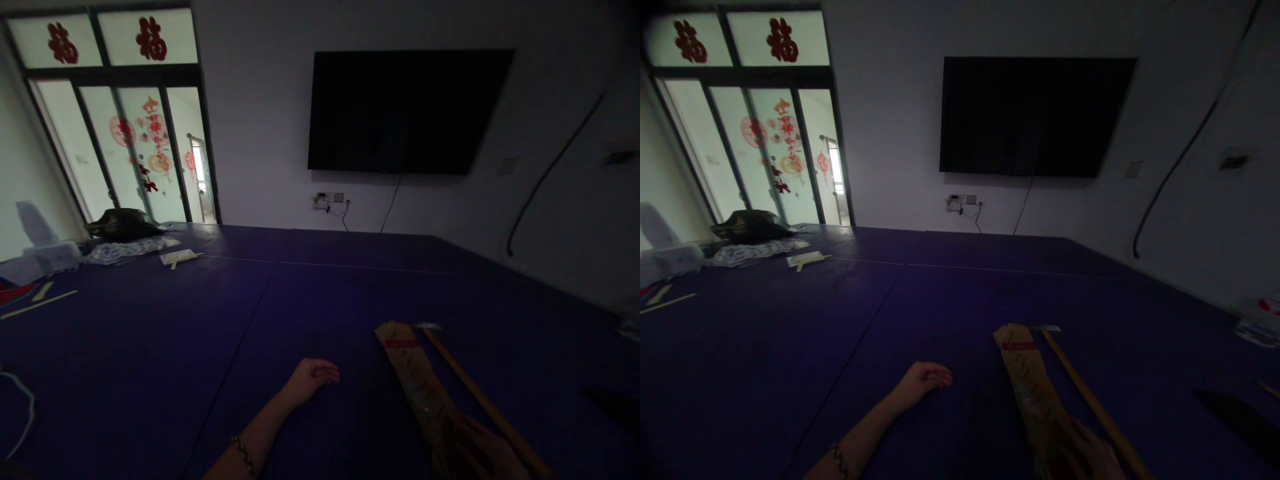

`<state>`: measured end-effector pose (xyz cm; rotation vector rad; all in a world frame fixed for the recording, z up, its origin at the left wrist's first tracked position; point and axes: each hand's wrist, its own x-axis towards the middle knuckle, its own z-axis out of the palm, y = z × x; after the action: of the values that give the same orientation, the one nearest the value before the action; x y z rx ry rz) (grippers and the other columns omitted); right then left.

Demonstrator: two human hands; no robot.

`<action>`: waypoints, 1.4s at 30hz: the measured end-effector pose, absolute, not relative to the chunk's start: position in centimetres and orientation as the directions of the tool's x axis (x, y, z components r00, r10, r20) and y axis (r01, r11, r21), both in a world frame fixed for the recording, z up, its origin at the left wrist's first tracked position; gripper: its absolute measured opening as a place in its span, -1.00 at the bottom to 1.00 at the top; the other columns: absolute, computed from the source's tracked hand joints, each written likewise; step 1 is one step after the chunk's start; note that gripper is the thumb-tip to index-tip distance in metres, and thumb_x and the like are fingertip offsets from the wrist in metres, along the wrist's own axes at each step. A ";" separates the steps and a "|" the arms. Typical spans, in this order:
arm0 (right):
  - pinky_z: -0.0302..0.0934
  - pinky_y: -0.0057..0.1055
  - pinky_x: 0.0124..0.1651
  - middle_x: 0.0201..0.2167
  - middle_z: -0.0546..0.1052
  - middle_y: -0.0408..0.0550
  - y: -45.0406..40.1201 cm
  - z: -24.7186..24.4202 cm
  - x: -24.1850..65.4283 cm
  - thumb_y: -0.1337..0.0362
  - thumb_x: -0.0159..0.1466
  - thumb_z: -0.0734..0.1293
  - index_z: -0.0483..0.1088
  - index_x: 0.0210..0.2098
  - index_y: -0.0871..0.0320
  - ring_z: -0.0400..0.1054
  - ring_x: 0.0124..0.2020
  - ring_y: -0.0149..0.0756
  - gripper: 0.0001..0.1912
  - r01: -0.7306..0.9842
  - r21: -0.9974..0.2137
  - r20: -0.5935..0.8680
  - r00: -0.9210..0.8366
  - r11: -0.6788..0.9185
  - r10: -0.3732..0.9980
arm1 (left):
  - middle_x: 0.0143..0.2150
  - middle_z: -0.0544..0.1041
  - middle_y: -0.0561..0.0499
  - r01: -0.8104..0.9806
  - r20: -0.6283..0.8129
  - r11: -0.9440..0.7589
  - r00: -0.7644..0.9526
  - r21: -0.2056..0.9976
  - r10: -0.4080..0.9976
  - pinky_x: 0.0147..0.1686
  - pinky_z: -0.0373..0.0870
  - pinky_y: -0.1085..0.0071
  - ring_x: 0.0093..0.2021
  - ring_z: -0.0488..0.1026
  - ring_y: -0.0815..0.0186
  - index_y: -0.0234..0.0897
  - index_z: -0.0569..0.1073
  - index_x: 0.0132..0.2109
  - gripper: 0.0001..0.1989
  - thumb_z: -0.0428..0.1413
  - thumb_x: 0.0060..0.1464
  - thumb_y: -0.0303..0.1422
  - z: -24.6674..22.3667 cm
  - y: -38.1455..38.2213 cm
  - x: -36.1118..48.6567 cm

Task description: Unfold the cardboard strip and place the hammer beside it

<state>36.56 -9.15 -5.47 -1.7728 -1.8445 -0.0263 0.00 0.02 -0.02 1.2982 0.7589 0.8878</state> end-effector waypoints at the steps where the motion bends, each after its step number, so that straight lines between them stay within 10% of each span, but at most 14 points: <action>1: 0.28 -0.18 -0.12 -0.14 0.48 0.05 -8.7 -5.1 35.8 0.16 0.05 0.16 0.49 -0.27 0.07 0.35 -0.13 -0.06 -0.64 0.918 -0.376 0.400 0.036 0.128 0.916 | -0.28 0.54 -0.15 -0.129 0.013 0.055 0.474 0.990 0.880 -0.13 0.29 0.24 -0.23 0.46 0.21 -0.39 0.47 -0.28 -0.74 0.16 -0.20 -0.37 0.1 0.0 0.0; 11: 0.01 -0.13 0.10 0.00 0.35 0.01 -0.7 -0.2 26.7 0.34 0.09 0.17 0.38 -0.09 0.09 0.17 0.04 -0.12 -0.61 0.728 -0.589 0.228 -0.267 0.351 0.936 | -0.14 0.49 -0.26 -0.525 0.118 -0.140 -0.076 0.839 0.990 -0.03 0.26 0.23 -0.09 0.41 0.10 -0.43 0.44 -0.19 -0.62 0.17 -0.26 -0.39 2.5 0.7 -2.7; 19: -0.02 -0.13 0.12 0.05 0.31 -0.06 4.7 2.3 22.0 0.40 0.04 0.21 0.41 -0.15 0.05 0.14 0.07 -0.17 -0.62 0.586 -0.673 0.095 -0.535 0.450 0.839 | 0.06 0.35 -0.15 -0.382 0.252 -0.389 -0.360 0.839 0.898 0.07 0.16 0.29 0.09 0.23 0.13 -0.31 0.37 -0.06 -0.52 0.09 -0.26 -0.44 1.6 2.9 -6.0; 42: -0.06 -0.15 0.15 0.05 0.32 -0.04 5.4 0.3 20.8 0.59 -0.01 0.11 0.39 -0.11 0.09 0.11 0.10 -0.25 -0.46 0.556 -0.625 0.247 -0.525 0.547 0.815 | -0.08 0.45 -0.17 0.176 0.128 -0.191 0.317 0.966 0.940 0.01 0.18 0.15 -0.03 0.36 0.14 -0.27 0.03 0.18 -0.04 0.29 -0.42 -0.50 1.4 4.9 -9.6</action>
<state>20.75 5.36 0.31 -1.1038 -2.2646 0.6574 -9.62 4.92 1.35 1.6104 1.0366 0.9840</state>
